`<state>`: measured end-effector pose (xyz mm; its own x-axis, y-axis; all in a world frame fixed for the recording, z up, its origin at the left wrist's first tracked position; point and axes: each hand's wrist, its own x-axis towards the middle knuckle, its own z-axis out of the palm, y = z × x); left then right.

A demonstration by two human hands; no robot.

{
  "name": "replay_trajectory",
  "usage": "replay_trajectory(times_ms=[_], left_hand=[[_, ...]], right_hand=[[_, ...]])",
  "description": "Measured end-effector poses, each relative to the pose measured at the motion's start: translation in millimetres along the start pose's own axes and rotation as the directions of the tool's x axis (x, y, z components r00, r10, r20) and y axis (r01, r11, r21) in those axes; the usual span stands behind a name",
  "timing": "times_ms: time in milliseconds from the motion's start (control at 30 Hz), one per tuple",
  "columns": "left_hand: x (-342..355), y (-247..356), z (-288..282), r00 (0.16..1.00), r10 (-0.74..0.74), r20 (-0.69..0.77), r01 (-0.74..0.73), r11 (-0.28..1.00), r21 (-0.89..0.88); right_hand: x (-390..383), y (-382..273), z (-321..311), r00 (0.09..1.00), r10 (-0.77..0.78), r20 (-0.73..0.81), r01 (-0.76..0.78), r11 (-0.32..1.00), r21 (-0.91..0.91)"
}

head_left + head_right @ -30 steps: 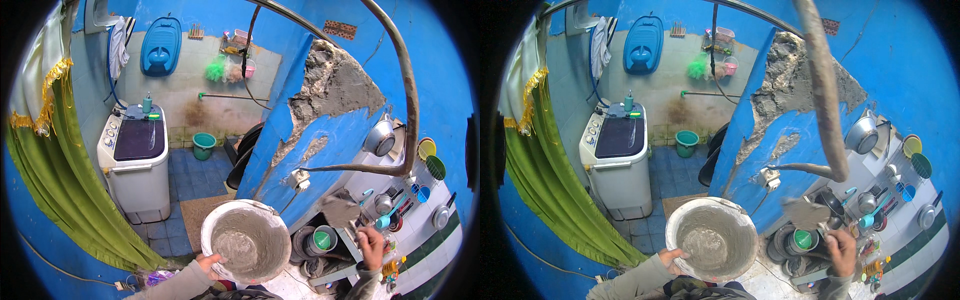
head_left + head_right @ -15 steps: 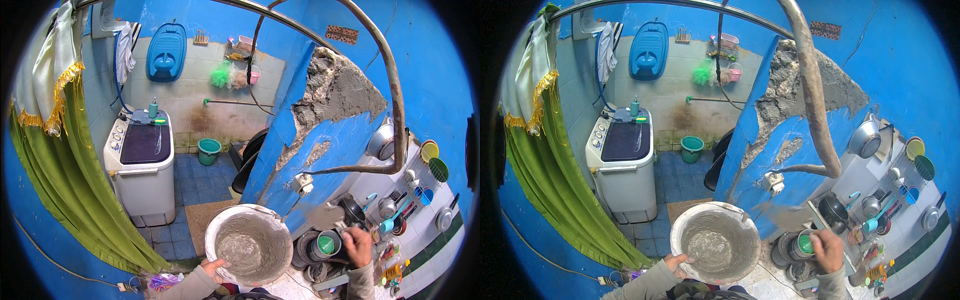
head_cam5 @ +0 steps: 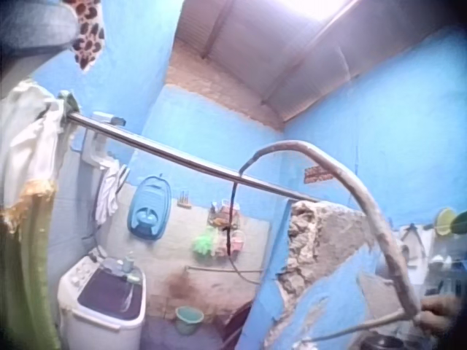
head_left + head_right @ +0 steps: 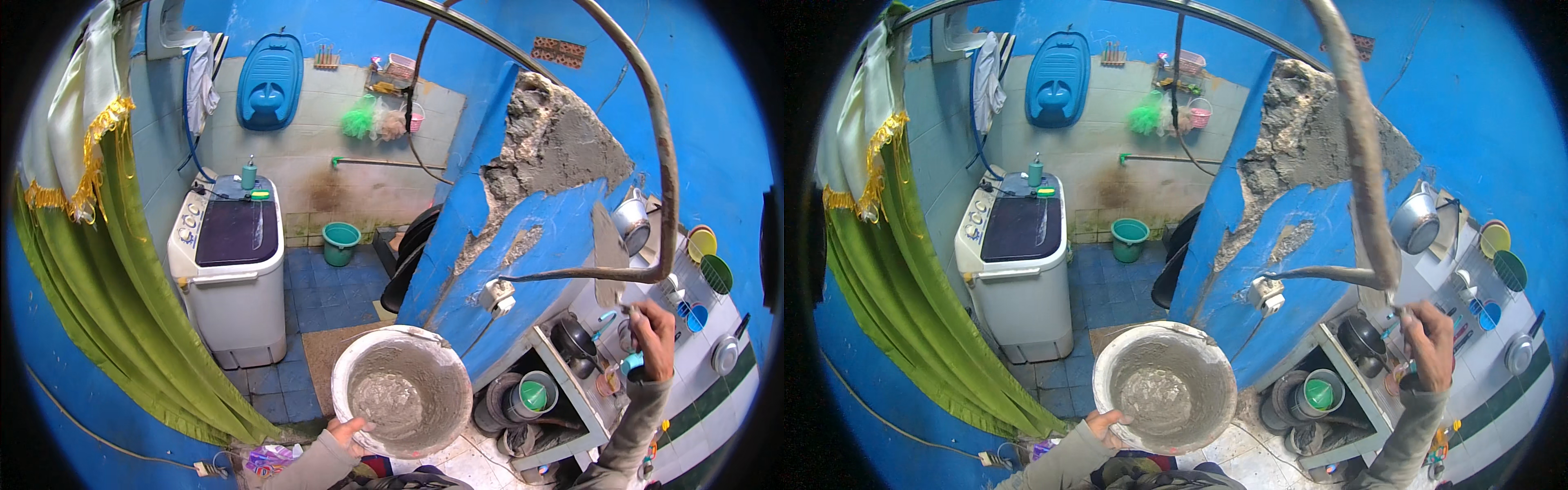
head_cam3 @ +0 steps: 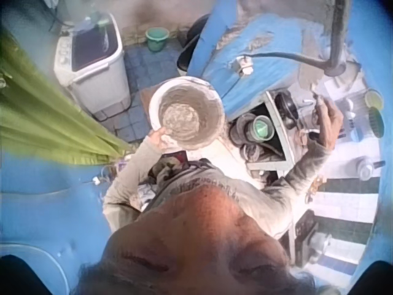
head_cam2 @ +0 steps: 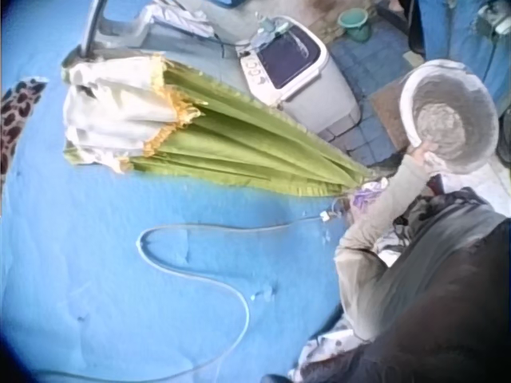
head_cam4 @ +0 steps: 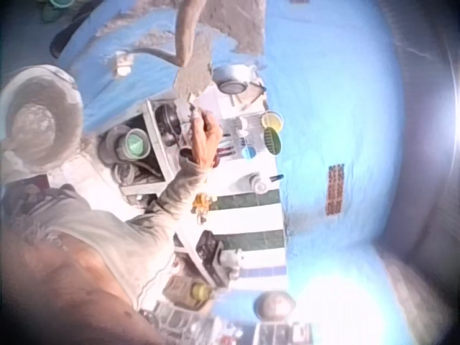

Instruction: The person applies cement plaster to a damaged section of a blue wall using a trowel. They repeatedly scoop plaster from a bucket and smooth it onto the wall surface.

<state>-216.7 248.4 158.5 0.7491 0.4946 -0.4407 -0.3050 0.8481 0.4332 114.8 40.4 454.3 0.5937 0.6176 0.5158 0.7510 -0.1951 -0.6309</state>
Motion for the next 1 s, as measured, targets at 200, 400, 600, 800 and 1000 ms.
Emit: replay_trajectory(times_ms=[200,400,600,800,1000], left_hand=[[19.5,-28.7,-18.6,0.998,-0.043,0.051,0.046,0.996,-0.074],[28.9,-46.9,-19.6,0.992,-0.095,-0.077,0.093,0.995,-0.028],[11.1,-49.7,-14.2,0.988,-0.074,-0.133,0.075,0.997,-0.001],[19.9,-57.3,-10.6,0.993,-0.037,-0.112,0.052,0.99,0.133],[7.8,-55.3,-19.0,0.998,0.025,-0.053,-0.024,1.0,0.015]], right_hand=[[-50.3,46.4,-23.1,0.936,0.139,0.324,-0.111,0.989,-0.102],[-63.7,43.3,92.2,0.552,-0.074,0.831,0.397,0.899,-0.184],[-48.7,-51.4,87.8,0.764,-0.442,0.47,0.475,0.879,0.054],[6.4,-204.5,33.0,0.275,-0.887,-0.372,0.762,0.437,-0.478],[39.2,-287.0,38.7,0.597,-0.751,0.282,0.778,0.457,-0.43]])
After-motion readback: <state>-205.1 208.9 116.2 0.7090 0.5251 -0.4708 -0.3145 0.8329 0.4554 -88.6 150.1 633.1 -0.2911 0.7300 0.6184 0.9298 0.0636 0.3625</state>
